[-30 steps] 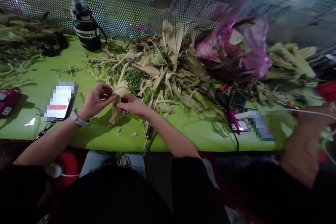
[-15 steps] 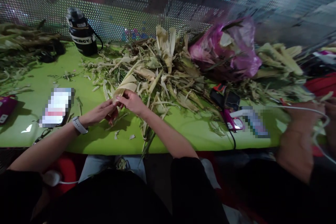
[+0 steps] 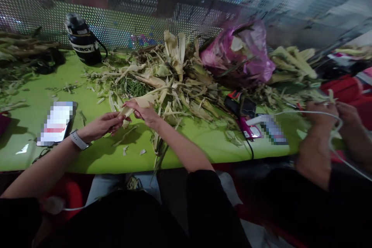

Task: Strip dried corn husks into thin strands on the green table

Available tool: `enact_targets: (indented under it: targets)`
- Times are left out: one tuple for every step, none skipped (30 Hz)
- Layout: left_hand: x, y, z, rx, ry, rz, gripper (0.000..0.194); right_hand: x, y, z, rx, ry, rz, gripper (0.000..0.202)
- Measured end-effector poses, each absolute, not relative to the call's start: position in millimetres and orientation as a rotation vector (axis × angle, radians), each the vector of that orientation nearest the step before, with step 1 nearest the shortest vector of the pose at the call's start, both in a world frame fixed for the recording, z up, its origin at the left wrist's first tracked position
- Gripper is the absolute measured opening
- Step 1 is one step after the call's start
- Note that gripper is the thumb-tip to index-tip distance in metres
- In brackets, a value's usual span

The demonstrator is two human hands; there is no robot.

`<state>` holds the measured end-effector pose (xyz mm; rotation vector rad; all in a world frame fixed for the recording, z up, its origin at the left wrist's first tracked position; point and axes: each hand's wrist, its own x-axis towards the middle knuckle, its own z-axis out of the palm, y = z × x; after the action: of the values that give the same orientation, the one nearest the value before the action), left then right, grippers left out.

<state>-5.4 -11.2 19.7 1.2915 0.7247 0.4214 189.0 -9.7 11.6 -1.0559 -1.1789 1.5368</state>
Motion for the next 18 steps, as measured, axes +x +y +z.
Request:
enact_targets:
  targets:
    - [-6.3, -11.7, 21.1, 1.276, 0.713, 0.391, 0.035, 190.3, -9.5, 13.2, -1.034, -1.173, 1.57, 0.028]
    - [-7.1, -12.1, 22.5, 1.254, 0.706, 0.366, 0.034, 191.6, -9.6, 15.3, -1.008, -1.167, 1.609, 0.028]
    - [-7.9, -12.4, 24.0, 1.229, 0.704, 0.349, 0.033, 192.7, -10.0, 17.6, -0.982, -1.163, 1.647, 0.027]
    - [-8.5, -12.7, 25.4, 1.205, 0.704, 0.342, 0.032, 193.5, -10.7, 20.0, -0.957, -1.163, 1.68, 0.027]
    - [-8.8, -13.1, 26.5, 1.187, 0.707, 0.345, 0.031, 194.1, -11.5, 22.3, -0.934, -1.164, 1.702, 0.029]
    - [-8.9, -13.5, 27.3, 1.176, 0.708, 0.355, 0.03, 194.4, -12.5, 24.2, -0.914, -1.169, 1.71, 0.031]
    - [-8.7, -13.8, 27.8, 1.175, 0.707, 0.364, 0.028, 194.5, -13.4, 25.7, -0.906, -1.189, 1.71, 0.032]
    - [-8.2, -14.2, 28.2, 1.18, 0.704, 0.368, 0.027, 194.4, -14.2, 26.6, -0.912, -1.223, 1.699, 0.034]
    - [-7.6, -14.4, 28.3, 1.185, 0.701, 0.365, 0.026, 194.2, -14.6, 27.0, -0.932, -1.265, 1.678, 0.034]
    - [-7.0, -14.5, 28.4, 1.189, 0.7, 0.362, 0.025, 194.0, -14.5, 26.8, -0.96, -1.31, 1.642, 0.035]
    - [-6.4, -14.3, 28.3, 1.19, 0.706, 0.364, 0.025, 193.8, -13.9, 25.9, -0.991, -1.336, 1.588, 0.036]
    - [-6.0, -13.7, 28.0, 1.19, 0.721, 0.38, 0.025, 193.6, -12.6, 24.4, -1.019, -1.338, 1.524, 0.036]
    - [-5.7, -12.7, 27.5, 1.191, 0.742, 0.412, 0.025, 193.7, -10.7, 22.4, -1.037, -1.32, 1.458, 0.035]
    - [-5.8, -11.5, 26.6, 1.195, 0.768, 0.454, 0.024, 193.8, -8.4, 19.9, -1.046, -1.289, 1.396, 0.035]
    - [-6.0, -10.0, 25.4, 1.203, 0.793, 0.502, 0.024, 194.2, -5.6, 17.0, -1.053, -1.258, 1.339, 0.035]
    - [-6.4, -8.5, 23.8, 1.213, 0.817, 0.546, 0.024, 194.7, -2.8, 14.1, -1.065, -1.224, 1.285, 0.036]
    - [-7.0, -7.0, 21.9, 1.222, 0.838, 0.582, 0.023, 195.5, -0.1, 11.1, -1.083, -1.19, 1.229, 0.038]
    - [-7.6, -5.7, 19.9, 1.229, 0.854, 0.608, 0.023, 196.4, 2.4, 8.2, -1.112, -1.161, 1.165, 0.041]
